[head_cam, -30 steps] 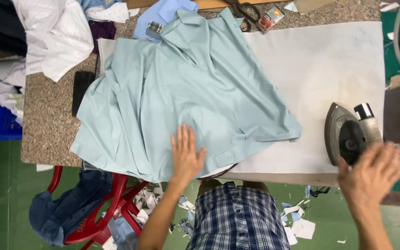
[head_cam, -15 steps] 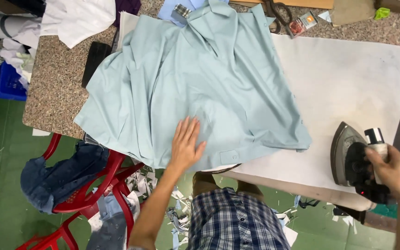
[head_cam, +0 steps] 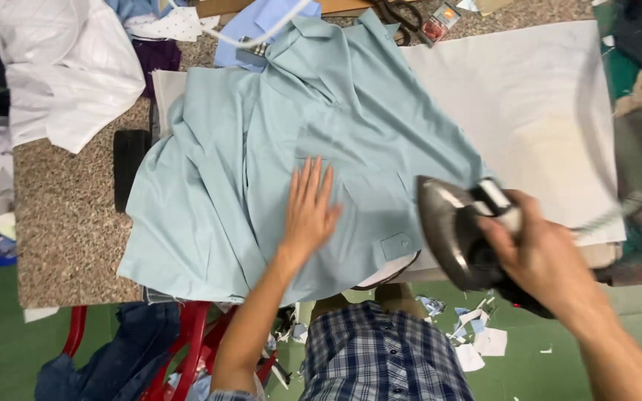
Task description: The person irons a light blue shirt on a white ironing board using a steam iron. They repeatedly adjust the shirt's position, smooth the fabric with their hands, and iron different sections including the body and sleeves. A black rectangular object is briefly moved aside during the process.
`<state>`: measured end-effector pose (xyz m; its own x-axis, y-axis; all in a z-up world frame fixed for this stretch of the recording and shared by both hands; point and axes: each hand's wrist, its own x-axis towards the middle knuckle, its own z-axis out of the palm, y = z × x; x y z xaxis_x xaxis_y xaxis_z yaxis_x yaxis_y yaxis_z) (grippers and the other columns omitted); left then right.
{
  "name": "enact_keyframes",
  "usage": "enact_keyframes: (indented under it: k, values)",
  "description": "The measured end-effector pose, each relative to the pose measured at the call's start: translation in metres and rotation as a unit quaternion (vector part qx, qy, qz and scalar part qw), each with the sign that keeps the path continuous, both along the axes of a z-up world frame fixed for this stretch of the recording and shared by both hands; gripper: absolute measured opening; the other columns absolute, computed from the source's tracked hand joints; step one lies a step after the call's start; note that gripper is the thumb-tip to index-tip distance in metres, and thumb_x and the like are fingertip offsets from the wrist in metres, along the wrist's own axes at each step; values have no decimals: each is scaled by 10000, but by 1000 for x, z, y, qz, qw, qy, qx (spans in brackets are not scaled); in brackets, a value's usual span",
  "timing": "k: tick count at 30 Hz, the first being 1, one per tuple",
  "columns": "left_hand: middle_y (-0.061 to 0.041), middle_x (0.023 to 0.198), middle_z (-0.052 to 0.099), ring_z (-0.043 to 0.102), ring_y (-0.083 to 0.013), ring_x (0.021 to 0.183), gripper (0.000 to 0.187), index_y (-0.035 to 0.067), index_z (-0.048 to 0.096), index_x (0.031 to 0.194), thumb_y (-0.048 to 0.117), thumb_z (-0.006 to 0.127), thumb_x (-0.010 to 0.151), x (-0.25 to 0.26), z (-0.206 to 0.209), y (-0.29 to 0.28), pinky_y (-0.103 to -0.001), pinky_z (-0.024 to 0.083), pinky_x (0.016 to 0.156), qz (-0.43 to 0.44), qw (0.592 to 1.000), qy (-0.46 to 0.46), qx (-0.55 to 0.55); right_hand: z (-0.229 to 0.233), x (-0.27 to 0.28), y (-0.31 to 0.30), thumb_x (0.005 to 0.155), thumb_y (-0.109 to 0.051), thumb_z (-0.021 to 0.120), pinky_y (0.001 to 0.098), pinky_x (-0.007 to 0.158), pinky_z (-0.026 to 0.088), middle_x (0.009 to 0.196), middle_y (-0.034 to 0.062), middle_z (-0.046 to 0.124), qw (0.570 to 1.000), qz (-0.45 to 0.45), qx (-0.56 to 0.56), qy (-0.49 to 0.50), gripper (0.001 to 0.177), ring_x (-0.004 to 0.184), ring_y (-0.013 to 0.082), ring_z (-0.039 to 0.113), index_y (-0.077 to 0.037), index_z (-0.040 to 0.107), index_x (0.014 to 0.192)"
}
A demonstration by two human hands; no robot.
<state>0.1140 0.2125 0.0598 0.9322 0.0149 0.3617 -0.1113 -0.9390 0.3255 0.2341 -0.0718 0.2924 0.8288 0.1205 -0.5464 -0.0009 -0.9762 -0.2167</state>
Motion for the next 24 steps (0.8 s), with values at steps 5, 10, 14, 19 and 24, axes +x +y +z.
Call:
enact_keyframes:
  k: [5,10,14,19,24]
  values:
    - [-146,1702,-116,-17,-324,1585,821,252,-41,1625,756,7,979,-90,-65,-24,-584,15,1279,-24,984,168,-52,5,-11,47,983,-488,511,532,697,509,919,321,754,998,46,-23,35,604,824,506,713,-191,403,1498]
    - [-224,1671,217,229,-385,1564,868,59,199,1614,692,210,1020,-91,-30,-20,-605,161,1273,32,997,61,-41,-6,-6,52,1007,-460,498,541,678,504,840,324,747,996,86,-30,10,598,774,525,693,-127,405,1494]
    - [-221,1654,269,233,-364,1558,826,-16,268,1577,617,261,1046,-64,0,-48,-580,139,1276,76,992,82,-62,-13,8,32,1019,-460,475,581,744,495,962,413,705,999,37,-19,16,615,907,603,655,-121,390,1525]
    - [-248,1638,283,266,-396,1540,820,-32,291,1565,606,263,1051,-54,-4,-96,-586,193,1261,110,991,71,-21,-60,62,-55,1006,-539,487,599,850,451,1131,442,645,1000,-16,-10,-12,654,1108,626,552,-109,422,1494]
    - [-112,1715,91,91,-266,1583,807,102,140,1616,662,131,1035,-95,-22,-129,-543,46,1288,176,970,167,3,-129,149,-129,1060,-572,472,630,839,444,1149,432,637,999,-27,19,-39,663,1094,626,558,57,506,1264]
